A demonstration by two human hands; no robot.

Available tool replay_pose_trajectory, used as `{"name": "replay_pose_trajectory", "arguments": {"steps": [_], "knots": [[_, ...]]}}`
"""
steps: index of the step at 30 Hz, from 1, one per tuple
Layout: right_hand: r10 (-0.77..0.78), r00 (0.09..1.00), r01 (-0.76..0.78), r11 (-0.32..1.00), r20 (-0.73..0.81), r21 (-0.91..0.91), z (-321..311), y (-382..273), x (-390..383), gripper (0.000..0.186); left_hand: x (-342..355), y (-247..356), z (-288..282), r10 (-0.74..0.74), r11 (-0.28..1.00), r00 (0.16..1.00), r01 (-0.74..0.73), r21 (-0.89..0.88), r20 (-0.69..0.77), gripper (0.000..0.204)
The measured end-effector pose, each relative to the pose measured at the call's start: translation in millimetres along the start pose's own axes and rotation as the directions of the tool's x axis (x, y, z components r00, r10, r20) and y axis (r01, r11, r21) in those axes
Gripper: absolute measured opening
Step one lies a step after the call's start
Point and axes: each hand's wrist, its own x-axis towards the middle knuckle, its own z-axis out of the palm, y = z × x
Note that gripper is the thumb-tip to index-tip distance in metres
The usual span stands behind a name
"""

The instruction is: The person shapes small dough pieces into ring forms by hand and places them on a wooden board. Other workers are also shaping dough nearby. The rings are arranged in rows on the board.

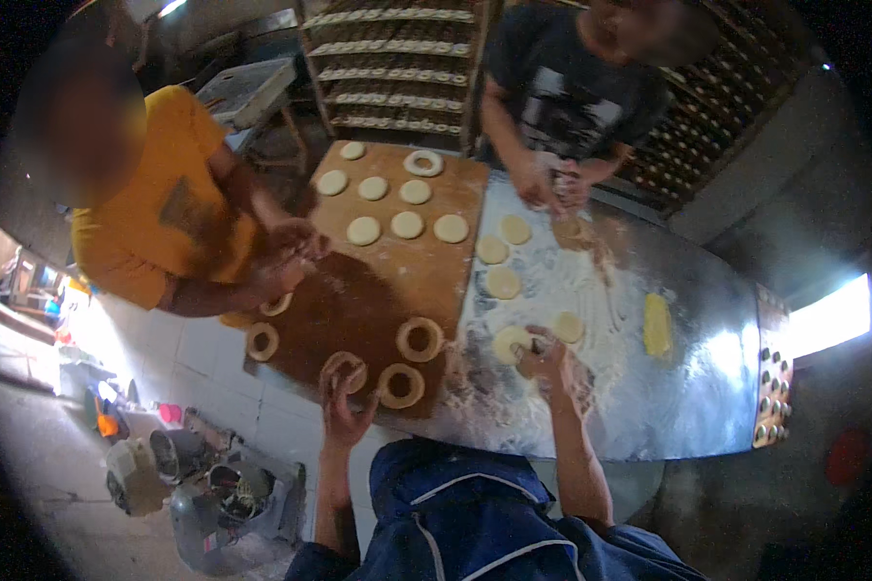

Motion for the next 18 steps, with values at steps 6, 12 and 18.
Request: {"name": "replay_pose_trajectory", "arguments": {"steps": [6,12,18], "knots": [[-0.015,0.994,-0.011,0.971,0.105,0.238,-32.6,-9.9,-50.8,0.035,-0.7,128.2,142.2,-0.201,0.594,0.834,0.521,-0.614,0.513,0.029],[-0.138,0.988,0.120,0.969,-0.071,-0.216,-69.5,-24.4,-78.4,0.036,-7.8,187.4,165.4,-0.185,0.593,0.798,0.556,-0.583,0.573,0.024],[-0.094,0.990,0.106,0.988,0.105,-0.115,-115.2,-28.7,-90.7,0.058,-18.4,203.8,198.2,-0.083,0.502,0.791,0.559,-0.660,0.606,0.029]]}}
